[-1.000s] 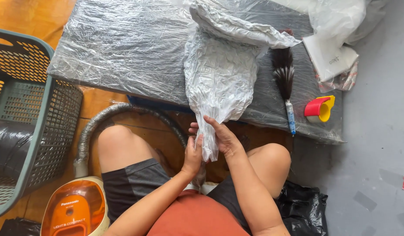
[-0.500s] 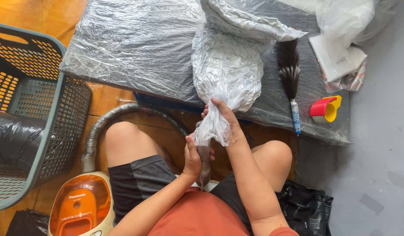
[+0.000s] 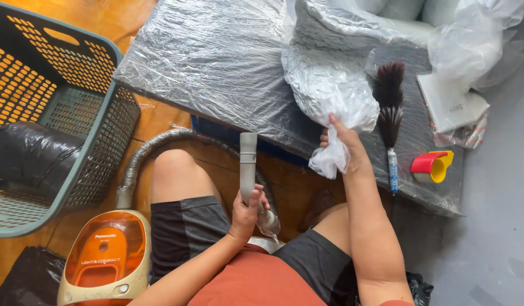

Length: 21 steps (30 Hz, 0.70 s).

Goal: The person places a dark object into a clear plastic bag on a table, then uses a feather duster to brush the exterior of the bag. They then insert a vacuum cleaner hose into the bag to remove air, seal the opening, and press down on the bag to compact the contents.

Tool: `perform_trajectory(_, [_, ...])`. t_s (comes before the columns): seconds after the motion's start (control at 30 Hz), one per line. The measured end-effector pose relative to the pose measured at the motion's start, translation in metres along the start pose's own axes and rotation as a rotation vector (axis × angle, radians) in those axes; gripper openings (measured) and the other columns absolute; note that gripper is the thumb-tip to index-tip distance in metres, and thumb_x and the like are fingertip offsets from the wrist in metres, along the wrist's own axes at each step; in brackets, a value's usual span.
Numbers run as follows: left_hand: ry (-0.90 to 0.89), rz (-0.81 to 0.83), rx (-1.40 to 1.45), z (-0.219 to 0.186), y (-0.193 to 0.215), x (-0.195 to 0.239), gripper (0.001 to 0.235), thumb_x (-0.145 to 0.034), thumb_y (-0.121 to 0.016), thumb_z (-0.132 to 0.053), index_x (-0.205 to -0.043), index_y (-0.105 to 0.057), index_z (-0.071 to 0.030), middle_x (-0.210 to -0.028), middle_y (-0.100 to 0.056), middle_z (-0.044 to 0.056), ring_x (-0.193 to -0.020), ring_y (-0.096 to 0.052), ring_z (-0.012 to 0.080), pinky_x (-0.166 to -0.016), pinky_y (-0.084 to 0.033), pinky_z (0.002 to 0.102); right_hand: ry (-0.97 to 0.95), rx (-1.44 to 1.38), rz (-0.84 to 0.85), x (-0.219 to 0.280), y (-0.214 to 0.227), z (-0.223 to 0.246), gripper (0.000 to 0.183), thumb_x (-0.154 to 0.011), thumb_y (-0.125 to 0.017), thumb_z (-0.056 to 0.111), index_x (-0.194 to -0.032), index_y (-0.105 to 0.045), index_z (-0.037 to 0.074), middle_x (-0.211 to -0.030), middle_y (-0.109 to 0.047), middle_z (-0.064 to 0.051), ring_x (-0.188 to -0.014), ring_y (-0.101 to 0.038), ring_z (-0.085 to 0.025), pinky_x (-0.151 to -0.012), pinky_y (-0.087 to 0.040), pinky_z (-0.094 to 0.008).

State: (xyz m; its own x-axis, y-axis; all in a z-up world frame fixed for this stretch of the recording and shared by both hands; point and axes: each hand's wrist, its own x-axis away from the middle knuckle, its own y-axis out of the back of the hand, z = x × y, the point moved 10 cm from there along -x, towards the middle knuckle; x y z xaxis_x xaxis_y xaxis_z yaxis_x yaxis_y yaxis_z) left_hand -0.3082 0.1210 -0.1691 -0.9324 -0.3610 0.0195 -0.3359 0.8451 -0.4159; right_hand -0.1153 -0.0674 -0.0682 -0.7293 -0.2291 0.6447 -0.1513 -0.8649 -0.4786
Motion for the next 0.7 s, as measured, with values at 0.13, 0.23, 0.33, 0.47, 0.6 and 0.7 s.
perform_trajectory(0.13, [0.254, -0.095, -0.281, 0.017, 0.019, 0.005, 0.035, -0.098, -0.065, -0.043, -0.098, -0.064, -0.008, -0.068, -0.073, 0.008, -0.065, -0.068, 0.0197, -0.066, -0.054, 0.033, 0.166, 0.622, -0.192, -0.066, 0.088, -0.006, 0.034, -0.082, -0.084, 0.028, -0.069, -0.061, 0.008, -0.059, -0.059, -0.006, -0.053, -0.062, -0.017, -0.051, -0.052, -0.031])
perform_trajectory(0.23, [0.500, -0.247, -0.358, 0.049, 0.029, 0.008, 0.047, -0.096, -0.062, -0.059, -0.093, -0.061, -0.012, -0.077, -0.073, 0.006, -0.080, -0.068, 0.0228, -0.081, -0.053, 0.038, 0.188, 0.934, -0.331, -0.085, 0.124, -0.011, 0.044, -0.072, -0.088, 0.026, -0.099, -0.068, -0.002, -0.092, -0.068, -0.020, -0.089, -0.068, -0.031, -0.076, -0.054, -0.042])
perform_trajectory(0.33, [0.665, -0.330, -0.358, 0.071, 0.015, 0.004, 0.067, -0.095, -0.054, -0.068, -0.119, -0.053, -0.005, -0.112, -0.065, 0.017, -0.111, -0.060, 0.0307, -0.100, -0.047, 0.043, 0.206, 1.100, -0.411, -0.071, 0.113, -0.012, 0.066, -0.075, -0.083, 0.034, -0.127, -0.068, -0.003, -0.121, -0.070, -0.023, -0.120, -0.065, -0.035, -0.100, -0.051, -0.045])
perform_trajectory(0.47, [0.841, -0.158, -0.610, 0.172, -0.002, -0.012, 0.095, -0.091, -0.038, -0.085, -0.141, -0.053, -0.005, -0.138, -0.061, 0.021, -0.135, -0.056, 0.0322, -0.114, -0.044, 0.045, 0.253, 1.116, -0.341, -0.069, 0.104, -0.012, 0.068, -0.074, -0.081, 0.030, -0.133, -0.067, -0.002, -0.127, -0.069, -0.022, -0.124, -0.062, -0.034, -0.108, -0.045, -0.047])
perform_trajectory(0.6, [0.908, 0.038, -0.707, 0.169, -0.049, -0.024, 0.100, -0.085, -0.036, -0.091, -0.132, -0.061, -0.005, -0.129, -0.067, 0.018, -0.124, -0.065, 0.0329, -0.100, -0.054, 0.046, 0.235, 1.178, -0.283, -0.056, 0.087, -0.020, 0.036, -0.082, -0.071, 0.023, -0.108, -0.077, -0.001, -0.086, -0.078, -0.016, -0.089, -0.076, -0.024, -0.089, -0.054, -0.037])
perform_trajectory(0.7, [0.825, 0.138, -0.645, 0.213, -0.068, -0.060, 0.093, -0.082, -0.054, -0.086, -0.125, -0.064, -0.004, -0.110, -0.074, 0.019, -0.082, -0.077, 0.0317, -0.063, -0.065, 0.042, 0.260, 1.225, -0.367, -0.070, 0.098, -0.012, 0.031, -0.081, -0.069, 0.023, -0.105, -0.078, 0.004, -0.087, -0.077, -0.013, -0.085, -0.074, -0.018, -0.086, -0.054, -0.039])
